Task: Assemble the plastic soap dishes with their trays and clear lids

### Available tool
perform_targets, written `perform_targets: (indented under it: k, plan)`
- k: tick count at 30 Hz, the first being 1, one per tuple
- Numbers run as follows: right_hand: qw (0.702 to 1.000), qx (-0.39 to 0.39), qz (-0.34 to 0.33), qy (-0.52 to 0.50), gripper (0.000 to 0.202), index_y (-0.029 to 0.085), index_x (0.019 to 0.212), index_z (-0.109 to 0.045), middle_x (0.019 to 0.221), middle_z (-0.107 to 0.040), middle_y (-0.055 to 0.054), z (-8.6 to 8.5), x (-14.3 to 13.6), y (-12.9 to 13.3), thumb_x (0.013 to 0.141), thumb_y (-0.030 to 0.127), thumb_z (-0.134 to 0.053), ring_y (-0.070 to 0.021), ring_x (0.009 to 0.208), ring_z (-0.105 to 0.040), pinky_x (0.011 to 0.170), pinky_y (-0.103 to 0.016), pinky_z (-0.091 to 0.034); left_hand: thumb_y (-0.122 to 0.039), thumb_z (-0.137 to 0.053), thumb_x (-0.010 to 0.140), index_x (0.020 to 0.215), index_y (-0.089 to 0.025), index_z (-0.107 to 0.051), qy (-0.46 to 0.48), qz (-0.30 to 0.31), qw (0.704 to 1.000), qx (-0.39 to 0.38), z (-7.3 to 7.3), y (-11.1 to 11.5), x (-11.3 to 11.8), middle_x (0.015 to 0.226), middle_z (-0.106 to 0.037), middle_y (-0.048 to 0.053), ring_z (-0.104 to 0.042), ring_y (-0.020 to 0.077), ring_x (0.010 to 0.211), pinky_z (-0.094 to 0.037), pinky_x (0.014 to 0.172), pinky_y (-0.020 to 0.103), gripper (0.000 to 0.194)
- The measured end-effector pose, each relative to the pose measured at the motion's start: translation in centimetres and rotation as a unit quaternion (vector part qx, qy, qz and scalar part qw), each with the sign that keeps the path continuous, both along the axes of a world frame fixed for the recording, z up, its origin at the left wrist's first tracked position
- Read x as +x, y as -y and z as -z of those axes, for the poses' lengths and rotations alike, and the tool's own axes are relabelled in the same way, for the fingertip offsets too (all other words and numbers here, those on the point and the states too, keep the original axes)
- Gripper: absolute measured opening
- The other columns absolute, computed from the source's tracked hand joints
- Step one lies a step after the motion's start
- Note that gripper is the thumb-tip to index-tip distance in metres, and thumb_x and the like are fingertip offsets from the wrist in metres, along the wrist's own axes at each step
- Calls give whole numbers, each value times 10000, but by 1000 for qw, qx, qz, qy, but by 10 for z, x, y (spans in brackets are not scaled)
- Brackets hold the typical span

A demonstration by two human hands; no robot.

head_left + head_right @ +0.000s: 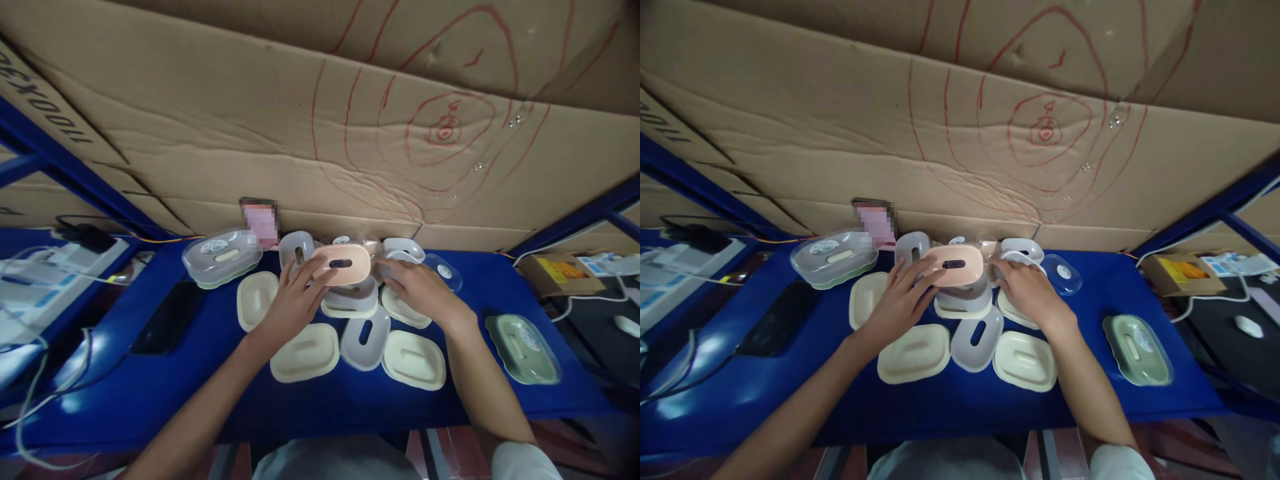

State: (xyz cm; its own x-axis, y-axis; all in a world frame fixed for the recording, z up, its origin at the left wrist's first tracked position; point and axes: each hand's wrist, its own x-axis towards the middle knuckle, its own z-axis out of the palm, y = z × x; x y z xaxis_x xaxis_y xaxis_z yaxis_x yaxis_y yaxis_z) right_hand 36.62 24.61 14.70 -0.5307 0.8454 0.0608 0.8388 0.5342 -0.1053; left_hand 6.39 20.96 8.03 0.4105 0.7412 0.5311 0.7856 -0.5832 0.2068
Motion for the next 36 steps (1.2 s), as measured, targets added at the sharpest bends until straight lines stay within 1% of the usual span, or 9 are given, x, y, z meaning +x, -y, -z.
perform_targets:
  k: [3,6,11,16,20,24,29,32,36]
  plan:
    - [1000,0,17,15,337,206,1368,-673,1270,-774,-122,-4,0,0,1090,198,-483,-309,1127,-750,927,-422,-562,-183,-548,1061,1426,-240,-603,8,-20,1000,8,9,49,-16,1463,-637,145,-599,279,1367,-387,1212,508,374]
    - [999,29,15,25,294,165,1116,-741,1120,-786,-132,-13,-11,5,1104,194,-449,-300,1023,-749,913,-428,-531,-322,-638,1040,1405,-259,-626,-50,-7,997,-62,25,102,-27,1417,-671,129,-634,300,1296,-432,1136,497,371]
    - [987,16,-155,-39,192,167,1070,-722,1073,-759,-102,-2,-58,34,1097,258,-554,-265,1074,-700,971,-428,-511,-239,-606,1064,1364,-238,-637,-25,-9,997,-73,46,145,-26,1363,-727,103,-661,265,1262,-419,1109,454,302]
    - [947,-37,-313,-66,226,187,1226,-682,1234,-749,-78,31,-98,68,1073,350,-646,-230,1203,-658,1094,-409,-494,-240,-700,1019,1099,-219,-676,87,-36,995,-19,33,143,-27,1253,-757,122,-691,260,1146,-412,1120,491,86]
    - [941,-103,-293,-136,505,189,1452,-571,1451,-679,-100,22,-94,71,1066,509,-618,-227,1378,-592,1217,-421,-421,-225,-741,986,1080,-194,-683,123,-23,991,51,16,133,-25,1191,-763,137,-712,261,1091,-454,1107,508,114]
    - [943,-132,-273,-140,458,174,1424,-591,1420,-695,-110,14,-87,65,1042,406,-694,-250,1333,-639,1146,-421,-493,-154,-784,938,1009,-216,-690,143,-35,986,82,6,117,-6,1044,-760,58,-730,228,1037,-451,1147,496,133]
    - [956,-121,-251,-90,513,147,1396,-586,1409,-680,-135,21,-91,67,948,281,-795,-298,1313,-645,1101,-435,-538,-173,-725,987,995,-243,-676,150,-39,985,77,15,114,7,1016,-722,23,-713,191,1011,-482,1125,448,85]
    - [957,-92,-256,-103,518,160,1366,-604,1391,-680,-136,15,-83,65,916,297,-822,-310,1306,-640,1112,-466,-534,-227,-604,1052,1163,-224,-668,175,-144,972,55,26,115,-7,1245,-693,122,-679,250,1175,-555,1003,429,129]
    - [964,-4,-204,-170,502,206,1440,-571,1449,-664,-126,3,-56,37,989,327,-756,-300,1401,-582,1196,-512,-466,-372,-596,1054,1366,-188,-620,69,-300,951,-23,45,104,-27,1440,-618,221,-591,404,1334,-502,1051,605,362]
